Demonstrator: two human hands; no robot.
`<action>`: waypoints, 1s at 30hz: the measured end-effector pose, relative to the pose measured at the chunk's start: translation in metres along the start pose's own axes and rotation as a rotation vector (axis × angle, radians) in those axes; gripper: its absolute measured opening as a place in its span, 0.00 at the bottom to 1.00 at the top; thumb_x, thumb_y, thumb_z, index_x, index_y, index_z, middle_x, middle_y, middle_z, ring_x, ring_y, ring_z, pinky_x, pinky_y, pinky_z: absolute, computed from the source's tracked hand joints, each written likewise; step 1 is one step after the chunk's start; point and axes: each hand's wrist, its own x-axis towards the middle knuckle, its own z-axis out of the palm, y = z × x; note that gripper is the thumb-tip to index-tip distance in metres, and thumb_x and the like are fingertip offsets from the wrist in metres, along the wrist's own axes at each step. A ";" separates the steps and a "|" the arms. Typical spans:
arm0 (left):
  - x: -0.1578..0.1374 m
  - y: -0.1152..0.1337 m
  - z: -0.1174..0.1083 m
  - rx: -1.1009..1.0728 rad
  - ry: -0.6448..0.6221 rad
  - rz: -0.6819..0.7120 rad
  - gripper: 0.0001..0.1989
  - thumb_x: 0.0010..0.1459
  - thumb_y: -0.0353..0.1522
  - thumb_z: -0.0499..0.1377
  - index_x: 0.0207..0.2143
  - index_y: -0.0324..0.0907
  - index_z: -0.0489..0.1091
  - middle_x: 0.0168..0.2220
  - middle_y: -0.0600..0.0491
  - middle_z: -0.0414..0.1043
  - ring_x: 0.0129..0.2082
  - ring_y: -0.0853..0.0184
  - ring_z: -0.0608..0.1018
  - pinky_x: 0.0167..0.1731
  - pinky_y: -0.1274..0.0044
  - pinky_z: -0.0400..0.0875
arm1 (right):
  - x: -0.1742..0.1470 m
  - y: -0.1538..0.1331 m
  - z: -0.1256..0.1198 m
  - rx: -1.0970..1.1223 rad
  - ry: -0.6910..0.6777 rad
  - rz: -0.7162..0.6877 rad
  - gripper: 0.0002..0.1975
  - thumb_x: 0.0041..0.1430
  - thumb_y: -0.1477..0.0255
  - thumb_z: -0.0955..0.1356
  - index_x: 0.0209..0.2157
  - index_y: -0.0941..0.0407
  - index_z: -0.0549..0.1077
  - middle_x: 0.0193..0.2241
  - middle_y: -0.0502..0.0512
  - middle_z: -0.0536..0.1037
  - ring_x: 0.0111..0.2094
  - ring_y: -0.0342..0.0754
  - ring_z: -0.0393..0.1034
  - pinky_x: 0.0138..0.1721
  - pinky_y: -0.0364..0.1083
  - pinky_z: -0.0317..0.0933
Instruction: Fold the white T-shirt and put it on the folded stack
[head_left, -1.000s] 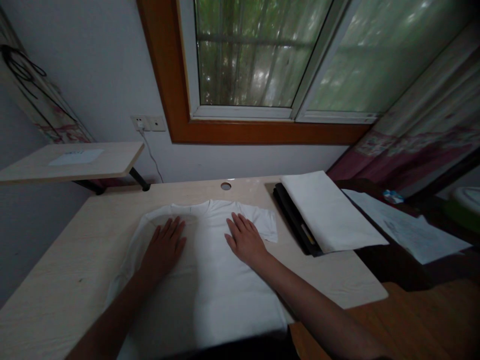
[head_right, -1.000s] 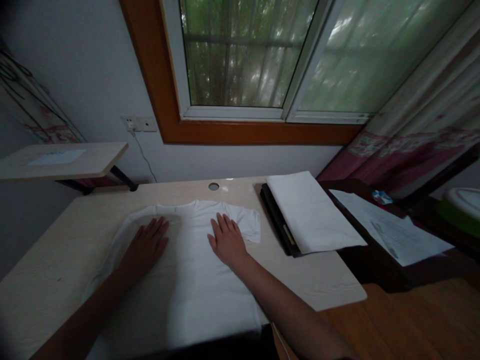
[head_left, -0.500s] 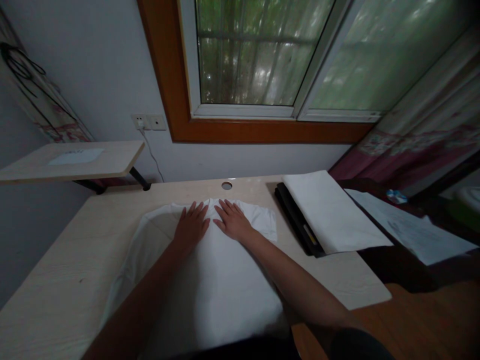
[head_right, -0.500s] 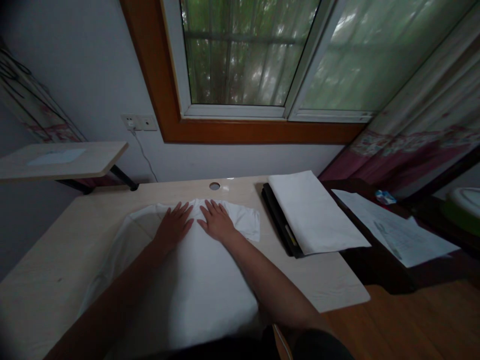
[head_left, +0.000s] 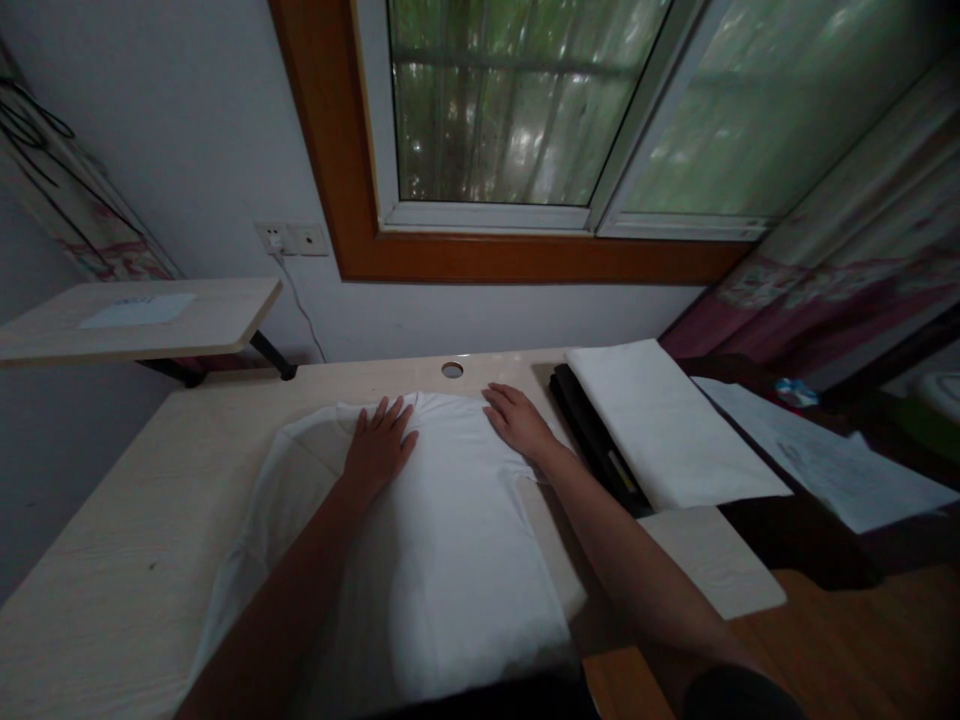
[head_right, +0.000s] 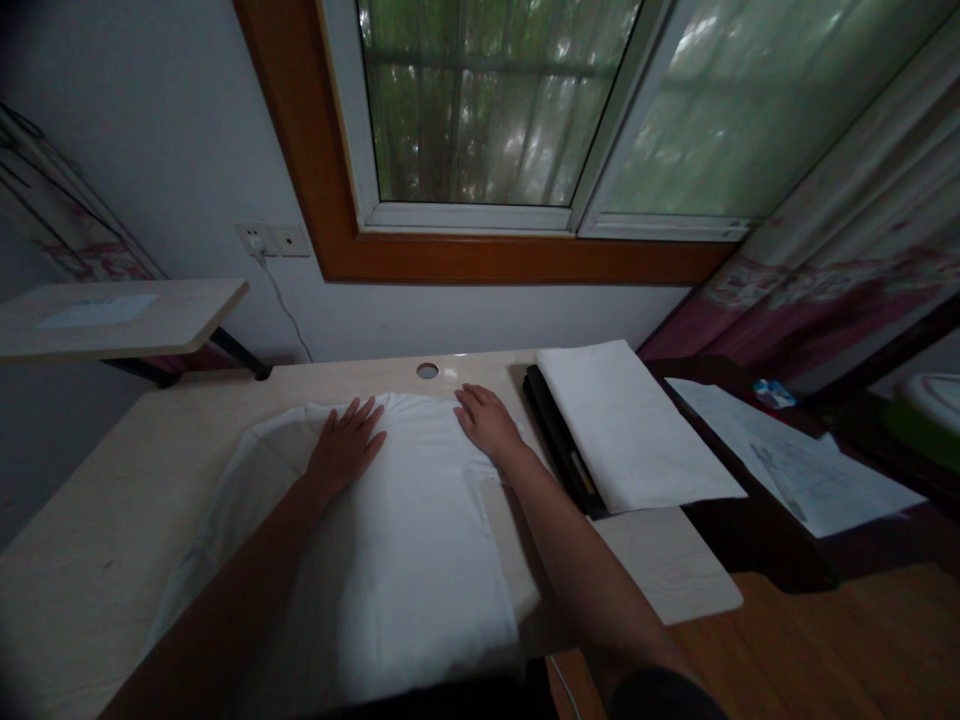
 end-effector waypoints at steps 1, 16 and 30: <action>0.001 -0.001 0.000 0.004 -0.009 0.002 0.27 0.71 0.41 0.47 0.70 0.49 0.57 0.72 0.48 0.54 0.72 0.51 0.55 0.68 0.49 0.47 | -0.004 0.003 -0.004 0.001 0.012 0.011 0.21 0.71 0.67 0.63 0.61 0.56 0.71 0.62 0.62 0.69 0.63 0.54 0.61 0.65 0.55 0.55; 0.002 -0.015 -0.009 -0.007 -0.021 0.009 0.28 0.71 0.41 0.46 0.70 0.47 0.55 0.73 0.47 0.53 0.73 0.52 0.53 0.68 0.49 0.46 | -0.035 0.016 -0.036 -0.111 -0.186 0.360 0.10 0.62 0.67 0.69 0.40 0.59 0.76 0.40 0.65 0.79 0.46 0.58 0.73 0.50 0.51 0.62; 0.000 0.086 -0.011 -0.301 -0.100 0.547 0.21 0.70 0.37 0.52 0.62 0.48 0.69 0.65 0.49 0.68 0.70 0.58 0.60 0.71 0.56 0.46 | -0.021 0.016 -0.040 0.472 0.187 0.463 0.27 0.56 0.65 0.66 0.57 0.56 0.64 0.36 0.53 0.73 0.30 0.48 0.69 0.35 0.46 0.65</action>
